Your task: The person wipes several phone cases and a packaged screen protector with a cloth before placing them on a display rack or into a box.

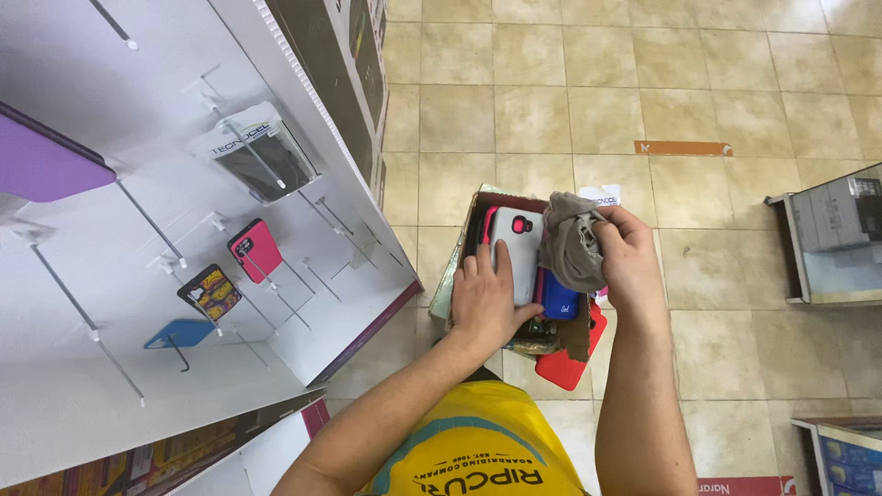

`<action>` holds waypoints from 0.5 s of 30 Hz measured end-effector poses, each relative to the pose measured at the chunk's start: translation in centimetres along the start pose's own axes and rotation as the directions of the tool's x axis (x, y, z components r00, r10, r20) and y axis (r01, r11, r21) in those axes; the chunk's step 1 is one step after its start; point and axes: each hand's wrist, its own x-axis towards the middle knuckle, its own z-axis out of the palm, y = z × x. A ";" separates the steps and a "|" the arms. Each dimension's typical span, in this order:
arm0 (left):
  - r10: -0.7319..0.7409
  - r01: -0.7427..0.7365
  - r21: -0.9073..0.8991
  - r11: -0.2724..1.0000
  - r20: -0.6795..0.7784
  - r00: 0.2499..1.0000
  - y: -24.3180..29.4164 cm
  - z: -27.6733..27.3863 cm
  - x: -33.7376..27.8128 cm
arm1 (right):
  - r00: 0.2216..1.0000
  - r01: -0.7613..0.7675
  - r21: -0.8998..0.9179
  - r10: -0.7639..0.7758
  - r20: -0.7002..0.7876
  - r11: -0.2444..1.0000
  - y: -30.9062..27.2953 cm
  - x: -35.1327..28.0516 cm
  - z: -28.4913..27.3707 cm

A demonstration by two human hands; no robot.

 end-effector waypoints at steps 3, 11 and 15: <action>-0.040 0.041 -0.015 0.999 0.024 0.999 0.0 0.7 -0.1 | 1.000 -0.017 -0.024 0.017 0.018 1.000 0.7 0.1 -0.2; -0.124 0.103 -0.168 0.980 -0.120 0.985 -0.6 -1.8 -1.1 | 0.996 -0.018 -0.086 0.026 0.090 0.996 1.7 0.7 -0.3; -0.173 0.111 -0.275 0.955 -0.212 0.962 -1.2 -5.5 -3.2 | 0.991 0.028 -0.054 -0.021 0.130 0.998 0.2 0.2 1.0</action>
